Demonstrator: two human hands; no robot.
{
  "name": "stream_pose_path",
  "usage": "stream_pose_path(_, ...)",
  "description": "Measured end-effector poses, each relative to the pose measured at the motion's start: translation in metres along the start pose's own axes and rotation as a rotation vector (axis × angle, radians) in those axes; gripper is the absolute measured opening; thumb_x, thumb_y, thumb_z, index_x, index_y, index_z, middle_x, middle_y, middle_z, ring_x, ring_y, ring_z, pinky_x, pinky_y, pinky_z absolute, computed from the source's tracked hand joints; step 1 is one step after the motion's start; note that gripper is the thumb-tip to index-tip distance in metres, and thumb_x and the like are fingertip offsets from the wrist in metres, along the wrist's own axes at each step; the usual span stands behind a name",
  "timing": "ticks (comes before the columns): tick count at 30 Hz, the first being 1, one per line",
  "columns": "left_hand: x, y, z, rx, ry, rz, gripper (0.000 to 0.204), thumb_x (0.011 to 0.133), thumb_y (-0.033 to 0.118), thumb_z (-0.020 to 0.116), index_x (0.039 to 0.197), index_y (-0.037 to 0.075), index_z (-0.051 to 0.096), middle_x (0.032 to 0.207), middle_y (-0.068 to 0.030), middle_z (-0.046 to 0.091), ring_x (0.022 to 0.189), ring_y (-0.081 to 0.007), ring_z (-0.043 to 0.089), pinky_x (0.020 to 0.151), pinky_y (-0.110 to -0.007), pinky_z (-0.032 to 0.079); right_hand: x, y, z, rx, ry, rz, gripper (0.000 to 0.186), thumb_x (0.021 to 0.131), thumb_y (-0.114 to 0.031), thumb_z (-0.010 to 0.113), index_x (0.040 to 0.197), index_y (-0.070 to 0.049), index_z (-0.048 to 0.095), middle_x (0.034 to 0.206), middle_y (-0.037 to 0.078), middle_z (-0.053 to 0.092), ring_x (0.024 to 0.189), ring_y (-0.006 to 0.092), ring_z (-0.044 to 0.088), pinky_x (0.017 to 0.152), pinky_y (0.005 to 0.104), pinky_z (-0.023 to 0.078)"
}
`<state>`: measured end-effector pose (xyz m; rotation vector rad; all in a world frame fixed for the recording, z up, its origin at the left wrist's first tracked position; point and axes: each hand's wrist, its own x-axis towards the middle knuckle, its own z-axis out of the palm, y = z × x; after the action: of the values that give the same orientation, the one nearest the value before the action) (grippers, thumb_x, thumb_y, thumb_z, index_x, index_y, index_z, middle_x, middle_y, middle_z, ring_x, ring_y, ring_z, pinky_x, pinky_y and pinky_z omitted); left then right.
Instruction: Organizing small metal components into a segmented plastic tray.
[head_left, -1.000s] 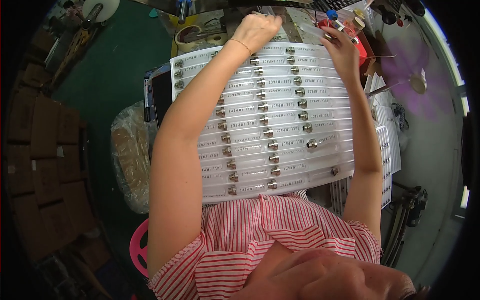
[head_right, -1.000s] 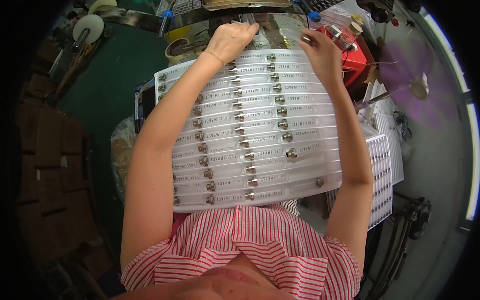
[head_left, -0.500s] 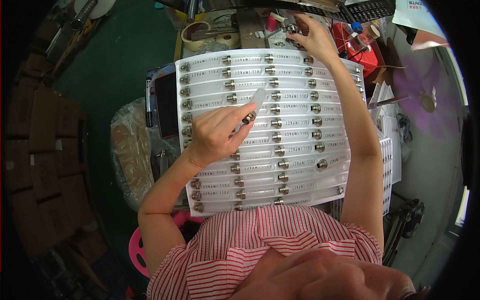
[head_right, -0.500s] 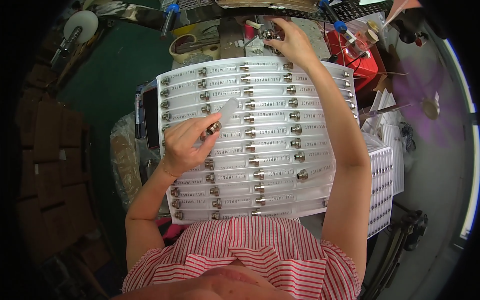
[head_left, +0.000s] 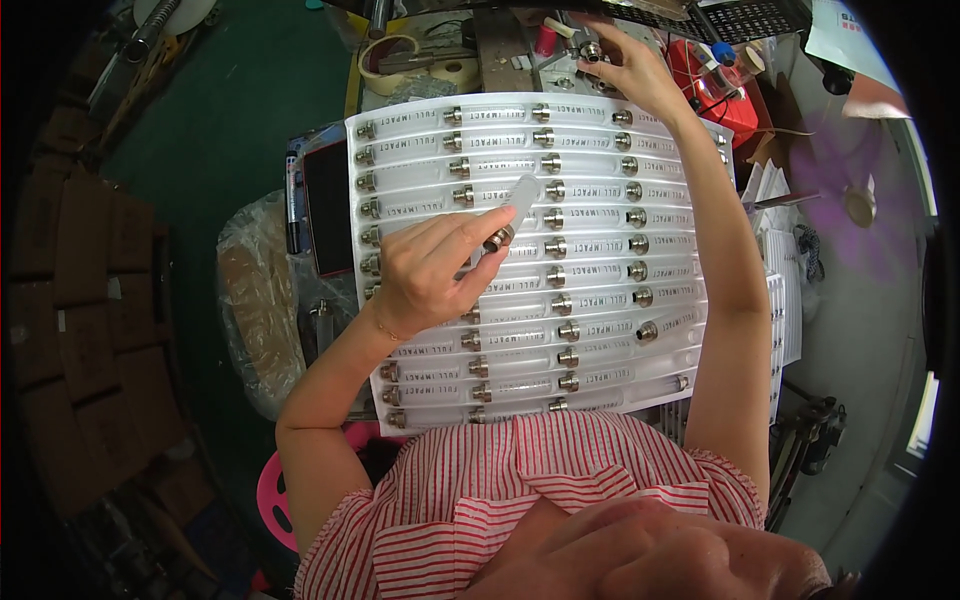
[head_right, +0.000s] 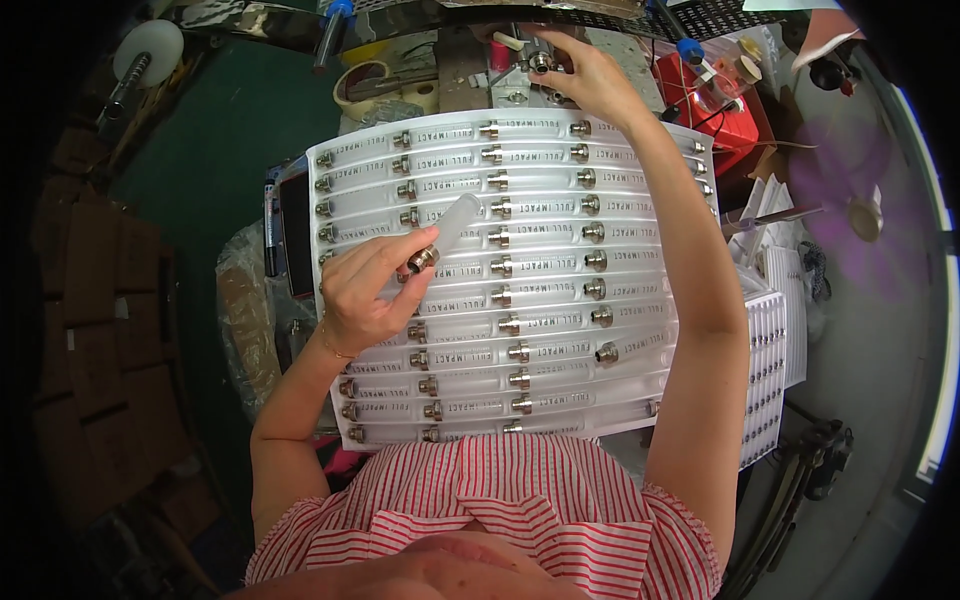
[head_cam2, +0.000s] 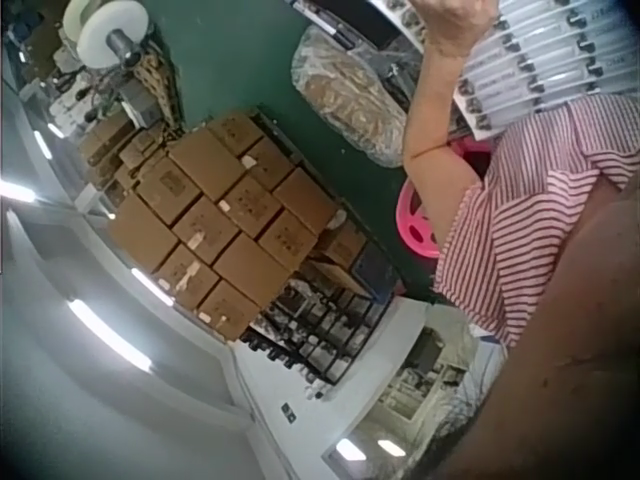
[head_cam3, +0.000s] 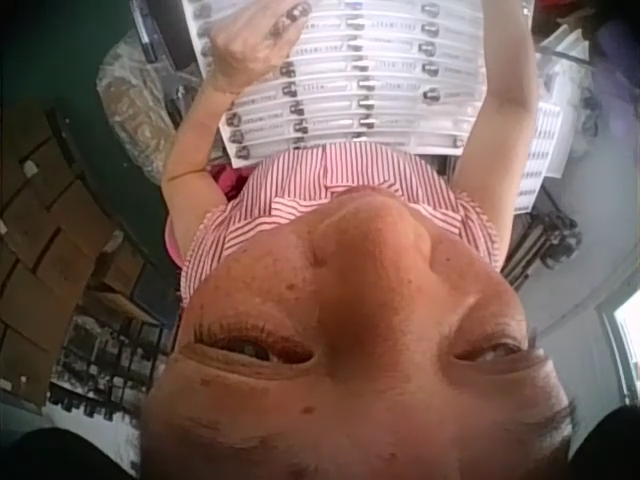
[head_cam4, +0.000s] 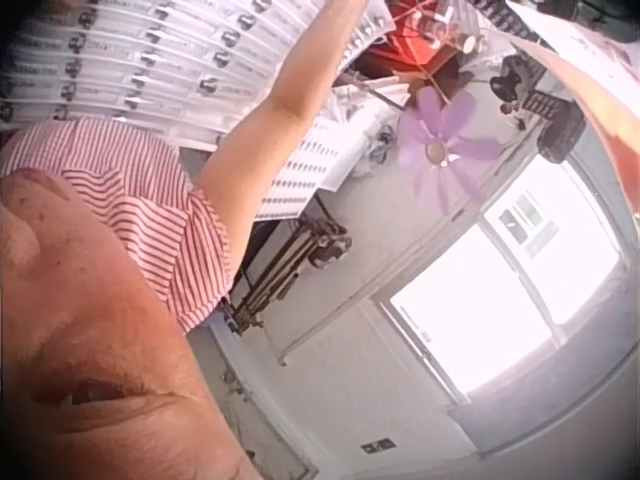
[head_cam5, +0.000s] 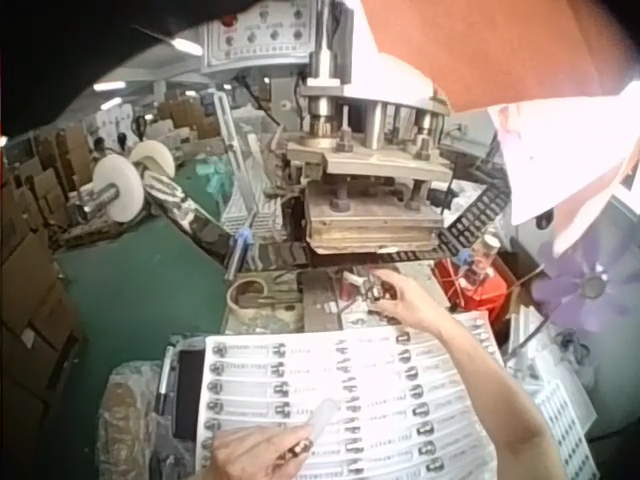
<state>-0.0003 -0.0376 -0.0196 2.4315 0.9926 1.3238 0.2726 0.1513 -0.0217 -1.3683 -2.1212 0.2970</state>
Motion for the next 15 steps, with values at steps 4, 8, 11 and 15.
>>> stream_pose_path(4, -0.0022, 0.0015, -0.0001, -0.006, -0.008, -0.011, 0.034, 0.068, 0.000, 0.067, 0.102, 0.003, 0.065, 0.073, -0.0075, 0.065, 0.054, -0.0137, 0.057, 0.051, -0.024, 0.046, -0.0022, 0.0005, -0.0010, 0.036, -0.050, -0.009, 0.057, 0.077, -0.032, 0.070, 0.126, -0.012, 0.050, 0.074, 0.010, 0.057, 0.067, 0.0204, 0.053, 0.064, 0.0336, 0.044)
stream_pose_path(8, -0.0033, 0.0015, 0.0019, -0.003, -0.010, -0.004, 0.035, 0.068, 0.001, 0.068, 0.102, 0.004, 0.065, 0.073, -0.0076, 0.065, 0.053, -0.0135, 0.057, 0.050, -0.024, 0.045, -0.0022, -0.0033, -0.0035, 0.019, -0.080, 0.001, 0.057, 0.077, -0.033, 0.069, 0.127, -0.013, 0.050, 0.077, 0.010, 0.057, 0.070, 0.0209, 0.053, 0.066, 0.0338, 0.044)
stream_pose_path(11, -0.0035, 0.0020, 0.0028, -0.006, -0.008, -0.004, 0.035, 0.068, 0.001, 0.068, 0.102, 0.004, 0.065, 0.072, -0.0073, 0.065, 0.052, -0.0133, 0.057, 0.049, -0.024, 0.045, -0.0023, -0.0064, -0.0044, -0.003, -0.105, 0.026, 0.057, 0.077, -0.033, 0.069, 0.127, -0.014, 0.050, 0.079, 0.011, 0.058, 0.072, 0.0216, 0.054, 0.067, 0.0340, 0.044)
stream_pose_path(15, -0.0027, 0.0005, 0.0024, -0.010, -0.002, 0.006, 0.034, 0.068, 0.001, 0.068, 0.102, 0.004, 0.065, 0.071, -0.0068, 0.064, 0.052, -0.0129, 0.056, 0.048, -0.024, 0.044, -0.0015, -0.0053, -0.0041, -0.004, -0.100, 0.018, 0.057, 0.077, -0.034, 0.069, 0.127, -0.014, 0.050, 0.081, 0.012, 0.059, 0.073, 0.0223, 0.055, 0.068, 0.0341, 0.044)
